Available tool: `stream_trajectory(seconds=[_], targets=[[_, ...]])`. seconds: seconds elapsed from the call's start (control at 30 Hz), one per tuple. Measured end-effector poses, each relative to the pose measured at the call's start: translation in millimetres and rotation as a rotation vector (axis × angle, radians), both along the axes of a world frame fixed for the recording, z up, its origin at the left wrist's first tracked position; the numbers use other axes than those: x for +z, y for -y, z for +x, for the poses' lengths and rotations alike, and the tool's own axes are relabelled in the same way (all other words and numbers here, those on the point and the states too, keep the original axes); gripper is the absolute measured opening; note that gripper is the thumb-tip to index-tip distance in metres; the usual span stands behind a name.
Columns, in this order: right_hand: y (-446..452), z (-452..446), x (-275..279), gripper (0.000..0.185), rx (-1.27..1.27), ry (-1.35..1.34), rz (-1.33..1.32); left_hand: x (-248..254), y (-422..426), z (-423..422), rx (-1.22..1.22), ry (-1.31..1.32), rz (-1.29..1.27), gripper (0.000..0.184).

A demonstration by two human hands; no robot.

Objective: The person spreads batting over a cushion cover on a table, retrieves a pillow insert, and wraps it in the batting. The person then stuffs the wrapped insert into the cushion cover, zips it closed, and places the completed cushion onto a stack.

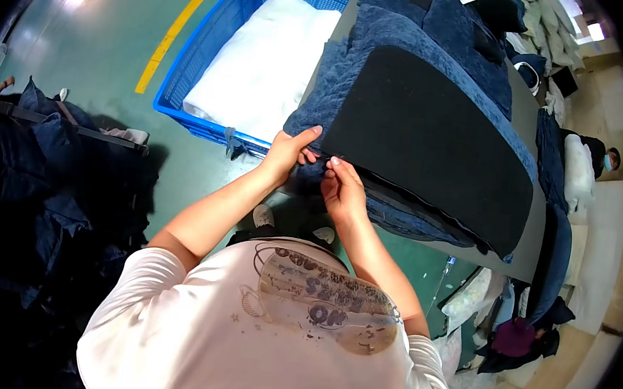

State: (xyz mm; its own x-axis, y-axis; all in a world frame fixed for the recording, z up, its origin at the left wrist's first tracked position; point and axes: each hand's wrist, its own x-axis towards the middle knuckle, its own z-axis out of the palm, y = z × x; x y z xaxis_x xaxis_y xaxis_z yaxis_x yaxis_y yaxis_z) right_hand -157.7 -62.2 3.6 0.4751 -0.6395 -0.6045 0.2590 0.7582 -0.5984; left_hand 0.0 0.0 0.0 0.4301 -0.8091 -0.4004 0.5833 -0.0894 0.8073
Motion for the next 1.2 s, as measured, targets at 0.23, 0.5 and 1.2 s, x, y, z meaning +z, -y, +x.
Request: stream_trajectory(seconds=[0.23, 0.5, 1.2], targets=[[-24, 39, -9, 0.005, -0.232, 0.212, 0.040, 4, -16, 4, 0.038, 0.169, 0.093, 0.047], [-32, 49, -9, 0.004, 0.024, 0.000, 0.023, 12, -51, 13, 0.162, 0.883, 0.103, 0.064], [215, -248, 147, 0.015, -0.116, -0.976, -1.592, 32, 3, -20, 0.150, 1.725, 0.211, 0.093]])
